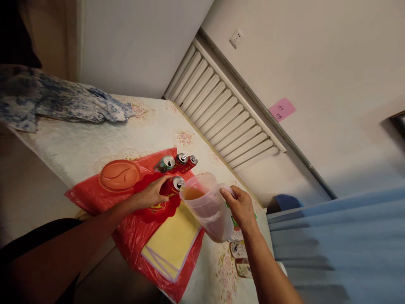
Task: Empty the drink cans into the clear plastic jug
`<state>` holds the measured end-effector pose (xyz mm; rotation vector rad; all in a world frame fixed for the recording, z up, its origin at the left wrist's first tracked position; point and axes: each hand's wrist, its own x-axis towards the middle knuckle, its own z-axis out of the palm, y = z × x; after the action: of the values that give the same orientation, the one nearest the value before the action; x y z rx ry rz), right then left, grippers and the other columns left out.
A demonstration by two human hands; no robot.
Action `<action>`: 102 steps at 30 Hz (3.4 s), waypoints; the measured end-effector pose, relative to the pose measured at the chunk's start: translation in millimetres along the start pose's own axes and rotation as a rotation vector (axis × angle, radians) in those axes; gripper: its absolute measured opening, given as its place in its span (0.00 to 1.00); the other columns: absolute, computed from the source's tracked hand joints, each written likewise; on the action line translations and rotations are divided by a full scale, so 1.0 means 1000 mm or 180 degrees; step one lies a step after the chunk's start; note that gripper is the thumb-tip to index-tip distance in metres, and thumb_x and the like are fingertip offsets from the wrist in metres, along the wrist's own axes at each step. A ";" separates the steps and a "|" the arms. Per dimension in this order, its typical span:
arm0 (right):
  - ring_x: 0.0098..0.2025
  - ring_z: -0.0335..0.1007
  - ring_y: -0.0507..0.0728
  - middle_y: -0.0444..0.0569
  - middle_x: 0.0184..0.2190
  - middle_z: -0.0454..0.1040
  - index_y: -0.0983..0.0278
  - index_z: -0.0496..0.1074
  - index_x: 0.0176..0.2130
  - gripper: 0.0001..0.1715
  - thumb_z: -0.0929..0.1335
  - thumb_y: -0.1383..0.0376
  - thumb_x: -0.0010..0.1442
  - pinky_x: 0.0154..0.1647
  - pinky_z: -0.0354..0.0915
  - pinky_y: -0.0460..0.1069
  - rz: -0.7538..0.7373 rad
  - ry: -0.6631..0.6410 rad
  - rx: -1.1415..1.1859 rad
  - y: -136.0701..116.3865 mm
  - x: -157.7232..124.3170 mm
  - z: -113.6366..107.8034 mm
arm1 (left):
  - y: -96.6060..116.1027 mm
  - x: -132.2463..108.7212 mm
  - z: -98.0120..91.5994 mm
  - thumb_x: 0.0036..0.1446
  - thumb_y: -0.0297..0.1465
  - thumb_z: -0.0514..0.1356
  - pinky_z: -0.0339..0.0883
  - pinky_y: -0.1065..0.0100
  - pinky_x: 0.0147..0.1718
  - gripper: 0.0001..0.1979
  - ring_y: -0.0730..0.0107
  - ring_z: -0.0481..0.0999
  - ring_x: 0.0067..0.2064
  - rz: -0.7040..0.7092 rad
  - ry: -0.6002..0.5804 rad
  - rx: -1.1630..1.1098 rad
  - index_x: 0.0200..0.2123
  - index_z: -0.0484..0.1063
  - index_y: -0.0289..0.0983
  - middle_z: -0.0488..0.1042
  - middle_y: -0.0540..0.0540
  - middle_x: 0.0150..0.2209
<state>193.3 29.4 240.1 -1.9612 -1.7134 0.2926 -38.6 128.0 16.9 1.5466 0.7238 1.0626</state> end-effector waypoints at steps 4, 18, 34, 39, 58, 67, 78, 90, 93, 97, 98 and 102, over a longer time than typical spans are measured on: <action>0.20 0.47 0.49 0.37 0.16 0.53 0.60 0.58 0.21 0.29 0.68 0.43 0.56 0.21 0.47 0.45 0.0000 -0.0026 0.0048 0.001 0.000 -0.001 | -0.001 0.000 0.000 0.43 0.22 0.63 0.63 0.56 0.61 0.38 0.55 0.70 0.62 0.0046 0.0016 0.0029 0.60 0.61 0.39 0.70 0.41 0.60; 0.20 0.49 0.50 0.39 0.15 0.55 0.60 0.59 0.20 0.32 0.68 0.39 0.55 0.20 0.49 0.45 -0.0071 0.0069 -0.0117 0.001 0.000 -0.008 | 0.002 0.000 0.000 0.44 0.23 0.63 0.62 0.54 0.62 0.35 0.53 0.68 0.63 0.0019 0.0014 0.0046 0.58 0.63 0.39 0.71 0.41 0.58; 0.20 0.47 0.49 0.38 0.16 0.53 0.59 0.58 0.20 0.32 0.69 0.39 0.54 0.19 0.47 0.45 -0.0073 0.0106 -0.0122 -0.002 0.000 -0.014 | -0.005 0.001 0.000 0.43 0.22 0.63 0.63 0.56 0.61 0.38 0.54 0.70 0.61 0.0093 0.0013 0.0105 0.60 0.62 0.38 0.70 0.40 0.60; 0.20 0.48 0.49 0.38 0.16 0.53 0.59 0.58 0.21 0.32 0.69 0.38 0.54 0.19 0.48 0.45 -0.0040 0.0059 -0.0114 -0.003 0.001 -0.015 | -0.005 0.001 0.001 0.42 0.22 0.63 0.63 0.54 0.61 0.38 0.54 0.70 0.61 0.0108 0.0019 0.0109 0.60 0.62 0.40 0.71 0.41 0.59; 0.21 0.48 0.49 0.37 0.18 0.53 0.60 0.59 0.22 0.30 0.69 0.41 0.57 0.21 0.47 0.46 0.0040 -0.0068 -0.0169 0.003 0.002 -0.018 | -0.002 0.001 0.001 0.42 0.22 0.62 0.62 0.53 0.61 0.37 0.53 0.70 0.61 0.0094 0.0014 0.0112 0.59 0.62 0.41 0.71 0.43 0.59; 0.21 0.47 0.49 0.37 0.17 0.53 0.60 0.60 0.22 0.30 0.69 0.42 0.57 0.21 0.47 0.46 0.0023 -0.0083 -0.0129 0.002 0.003 -0.018 | -0.005 0.001 0.001 0.43 0.22 0.62 0.63 0.54 0.60 0.37 0.53 0.71 0.60 0.0105 0.0004 0.0055 0.59 0.63 0.41 0.71 0.42 0.59; 0.22 0.48 0.49 0.37 0.18 0.52 0.60 0.60 0.22 0.30 0.68 0.41 0.57 0.21 0.47 0.46 0.0055 -0.0082 -0.0252 -0.002 0.002 -0.017 | -0.001 0.000 0.000 0.42 0.23 0.62 0.64 0.55 0.59 0.36 0.52 0.70 0.60 0.0089 0.0016 0.0124 0.58 0.64 0.41 0.72 0.42 0.58; 0.21 0.49 0.49 0.38 0.17 0.53 0.61 0.59 0.22 0.30 0.68 0.41 0.57 0.21 0.47 0.45 0.0030 -0.0054 -0.0249 0.003 0.003 -0.016 | -0.003 0.001 0.002 0.42 0.22 0.62 0.64 0.53 0.59 0.35 0.53 0.72 0.59 0.0131 0.0070 0.0130 0.57 0.65 0.40 0.73 0.43 0.56; 0.21 0.48 0.48 0.37 0.17 0.52 0.60 0.58 0.21 0.30 0.69 0.42 0.56 0.20 0.46 0.45 0.0035 -0.0007 -0.0182 0.005 0.002 -0.013 | -0.005 0.001 0.003 0.42 0.23 0.62 0.65 0.54 0.59 0.35 0.53 0.73 0.58 0.0163 0.0101 0.0119 0.57 0.66 0.41 0.73 0.43 0.56; 0.20 0.48 0.48 0.37 0.17 0.54 0.61 0.59 0.21 0.30 0.70 0.43 0.56 0.20 0.47 0.45 0.0065 0.0008 -0.0001 0.007 -0.001 -0.007 | -0.006 0.000 0.004 0.42 0.23 0.62 0.67 0.55 0.57 0.34 0.53 0.74 0.58 0.0173 0.0144 0.0080 0.56 0.67 0.43 0.74 0.44 0.56; 0.20 0.48 0.48 0.37 0.17 0.54 0.61 0.60 0.21 0.30 0.70 0.43 0.56 0.20 0.47 0.45 0.0084 0.0014 0.0072 0.009 -0.002 -0.005 | -0.007 0.000 0.004 0.41 0.23 0.62 0.67 0.55 0.57 0.35 0.53 0.74 0.58 0.0162 0.0147 0.0073 0.56 0.66 0.43 0.74 0.44 0.56; 0.18 0.46 0.47 0.36 0.15 0.53 0.61 0.60 0.20 0.31 0.72 0.43 0.54 0.19 0.45 0.45 0.0217 0.0079 0.0658 0.023 -0.005 0.005 | -0.006 0.001 0.004 0.40 0.22 0.63 0.66 0.55 0.58 0.36 0.53 0.73 0.59 0.0132 0.0127 0.0032 0.57 0.66 0.43 0.74 0.43 0.56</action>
<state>210.1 23.7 223.2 -1.8661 -1.5370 0.4494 -34.0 128.4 10.8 1.5585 0.7281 1.1247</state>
